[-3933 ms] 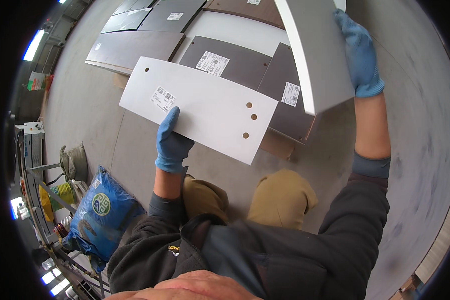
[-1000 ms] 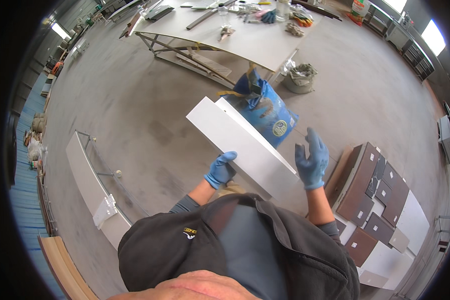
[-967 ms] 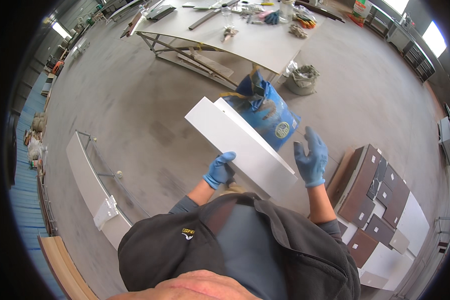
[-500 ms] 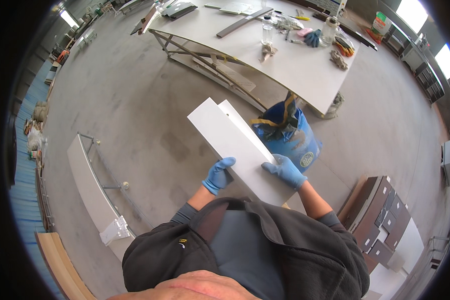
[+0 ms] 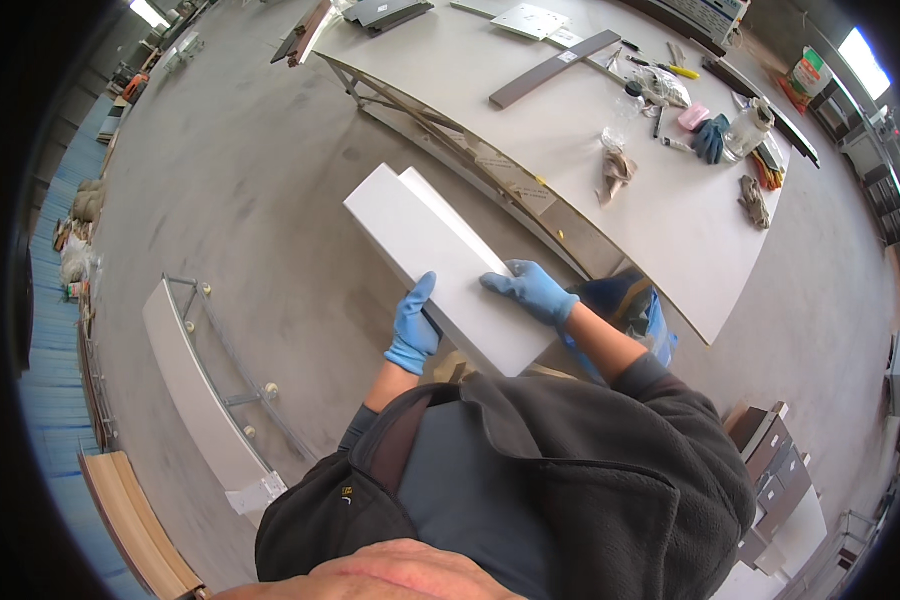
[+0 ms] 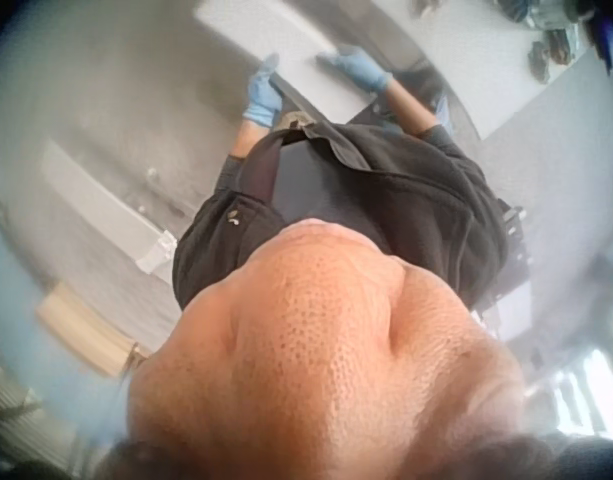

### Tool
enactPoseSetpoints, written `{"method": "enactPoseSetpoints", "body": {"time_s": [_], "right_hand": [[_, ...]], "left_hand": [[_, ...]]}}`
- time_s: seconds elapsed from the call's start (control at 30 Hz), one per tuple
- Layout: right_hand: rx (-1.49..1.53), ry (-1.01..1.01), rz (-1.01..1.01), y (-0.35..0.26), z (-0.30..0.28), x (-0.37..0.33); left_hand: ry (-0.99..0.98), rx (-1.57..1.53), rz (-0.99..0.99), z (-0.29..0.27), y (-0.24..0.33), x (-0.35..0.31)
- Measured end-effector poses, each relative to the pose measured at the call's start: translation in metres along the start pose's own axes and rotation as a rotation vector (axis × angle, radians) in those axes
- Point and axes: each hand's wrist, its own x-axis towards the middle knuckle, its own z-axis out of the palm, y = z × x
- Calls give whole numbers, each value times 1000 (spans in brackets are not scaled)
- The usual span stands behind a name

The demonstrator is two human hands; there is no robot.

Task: The person kneels to handle and stack several flat panels, then stands at a workbench to clear tools and debris. They wipe the workbench surface with a cloth, moving items aside and returning them, and continue wiping different areas of the bench.

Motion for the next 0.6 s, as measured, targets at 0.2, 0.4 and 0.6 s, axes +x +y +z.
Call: {"method": "enactPoseSetpoints", "body": {"time_s": [0.2,0.4,0.6], "right_hand": [[-73,-9,-28,-47,18,148],[-77,89,-29,-118,9,241],[-63,262,18,-155,-35,307]], "left_hand": [[-38,-6,-47,-52,95,117],[-238,61,-213,-62,187,235],[-218,175,-195,-31,217,352]]}}
